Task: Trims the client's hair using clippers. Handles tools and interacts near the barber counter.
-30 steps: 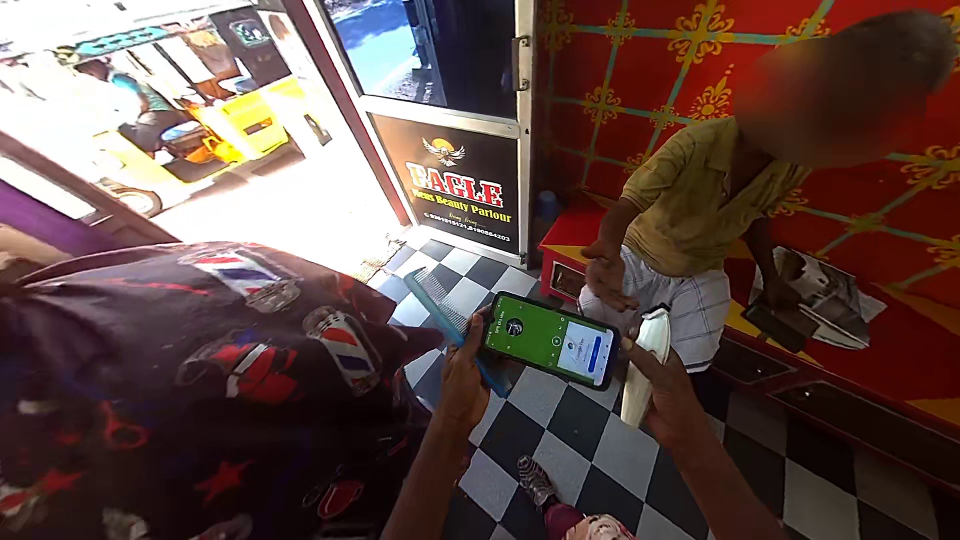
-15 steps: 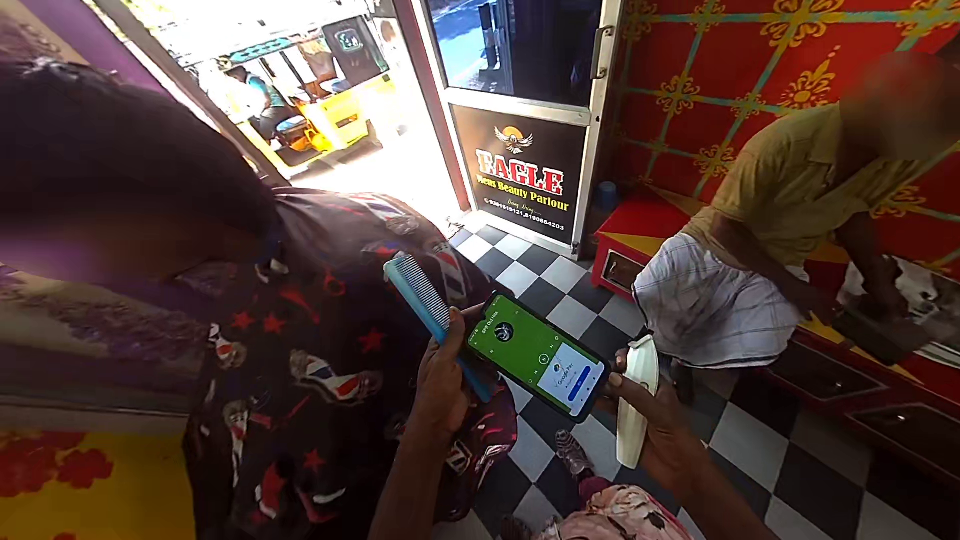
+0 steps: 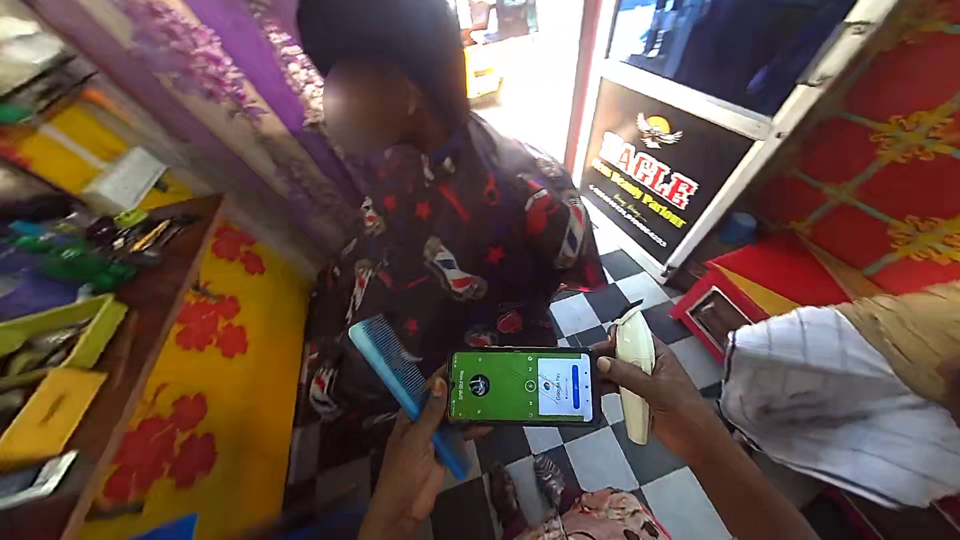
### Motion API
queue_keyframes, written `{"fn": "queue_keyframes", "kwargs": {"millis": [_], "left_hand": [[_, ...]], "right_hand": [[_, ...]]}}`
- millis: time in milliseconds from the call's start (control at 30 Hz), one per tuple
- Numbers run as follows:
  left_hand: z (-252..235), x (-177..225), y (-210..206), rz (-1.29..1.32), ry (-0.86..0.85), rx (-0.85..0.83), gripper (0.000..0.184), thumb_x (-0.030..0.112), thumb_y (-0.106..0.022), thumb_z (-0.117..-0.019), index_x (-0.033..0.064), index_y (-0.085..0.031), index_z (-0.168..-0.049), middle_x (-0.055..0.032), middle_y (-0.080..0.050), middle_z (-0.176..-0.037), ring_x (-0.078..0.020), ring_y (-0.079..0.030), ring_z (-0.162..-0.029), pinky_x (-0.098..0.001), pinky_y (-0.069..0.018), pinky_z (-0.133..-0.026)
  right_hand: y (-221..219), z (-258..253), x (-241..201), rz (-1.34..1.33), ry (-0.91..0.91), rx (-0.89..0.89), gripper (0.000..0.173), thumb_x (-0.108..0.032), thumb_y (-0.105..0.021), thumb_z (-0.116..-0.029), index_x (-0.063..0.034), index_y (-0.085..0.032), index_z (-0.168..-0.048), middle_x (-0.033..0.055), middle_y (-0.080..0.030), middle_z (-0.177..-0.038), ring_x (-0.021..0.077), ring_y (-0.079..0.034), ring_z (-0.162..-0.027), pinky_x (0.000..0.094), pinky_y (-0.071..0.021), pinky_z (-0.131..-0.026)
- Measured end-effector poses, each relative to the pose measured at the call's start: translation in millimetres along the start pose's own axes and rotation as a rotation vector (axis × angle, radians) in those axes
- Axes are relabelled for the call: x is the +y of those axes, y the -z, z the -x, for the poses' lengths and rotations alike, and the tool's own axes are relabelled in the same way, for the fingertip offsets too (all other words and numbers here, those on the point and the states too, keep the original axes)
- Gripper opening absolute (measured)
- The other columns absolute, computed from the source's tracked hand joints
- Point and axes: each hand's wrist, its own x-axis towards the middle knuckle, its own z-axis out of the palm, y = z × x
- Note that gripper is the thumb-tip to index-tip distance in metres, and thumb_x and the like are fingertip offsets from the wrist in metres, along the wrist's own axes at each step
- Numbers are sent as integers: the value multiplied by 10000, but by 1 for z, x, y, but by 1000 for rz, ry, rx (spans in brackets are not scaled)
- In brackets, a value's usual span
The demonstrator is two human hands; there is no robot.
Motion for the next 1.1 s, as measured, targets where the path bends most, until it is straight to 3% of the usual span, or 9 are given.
{"fn": "queue_keyframes", "kwargs": {"millis": [167, 333, 433, 633, 733, 933, 1100], "left_hand": [[55, -9, 14, 137, -38, 235, 267, 170, -461, -1077, 22, -539, -1285, -164, -731, -1099, -312, -761, -926, -485, -663, -751], [106, -26, 30, 164, -107, 444, 253, 194, -480, -1066, 22, -526, -1245, -177, -728, -1069, -328, -762, -891, -502, -660, -737], [132, -22, 42, 195, -181, 564, 243, 161, -446, -1083, -3, -513, -1248, -201, -721, -1068, -327, -763, -877, -482, -664, -714], [181, -12, 92, 169, -210, 636, 296, 178, -413, -1098, -19, -524, -1289, -190, -719, -1086, -305, -753, -904, -456, -660, -733], [205, -8, 129, 249, -199, 709, 307, 208, -394, -1115, -11, -492, -1307, -180, -714, -1057, -291, -747, -898, -445, -654, -727], [257, 10, 230, 435, -252, 880, 392, 303, -368, -1125, 7, -487, -1353, -173, -697, -1092, -274, -732, -935, -418, -641, -749], [298, 16, 322, 247, -338, 1243, 374, 244, -402, -1119, -32, -593, -1285, -155, -707, -1008, -225, -712, -769, -350, -618, -629]], "right_hand": [[-23, -38, 1, 112, -169, -242, 242, -78, -734, -850, -25, -633, -1063, 141, -734, -980, 201, -719, -787, 320, -615, -711], [-54, -63, 21, 191, -286, -513, 261, -73, -738, -836, -64, -660, -1086, 118, -728, -967, 180, -693, -727, 287, -598, -644], [-81, -57, 39, 174, -366, -619, 271, -65, -736, -841, -48, -644, -1096, 142, -723, -961, 199, -700, -720, 295, -603, -633], [-138, -17, 75, 278, -398, -671, 344, -129, -750, -824, -30, -624, -1128, 121, -723, -976, 197, -704, -744, 309, -610, -648], [-171, 10, 104, 313, -377, -701, 432, -180, -768, -796, -27, -582, -1155, 93, -726, -973, 189, -707, -721, 318, -614, -617], [-264, 91, 188, 273, -465, -614, 380, -61, -675, -862, 13, -535, -1208, 98, -702, -1010, 192, -709, -765, 343, -629, -633], [-350, 140, 281, 278, -567, -765, 362, -53, -664, -901, 54, -533, -1221, 145, -687, -1043, 232, -710, -838, 387, -632, -725]]}}
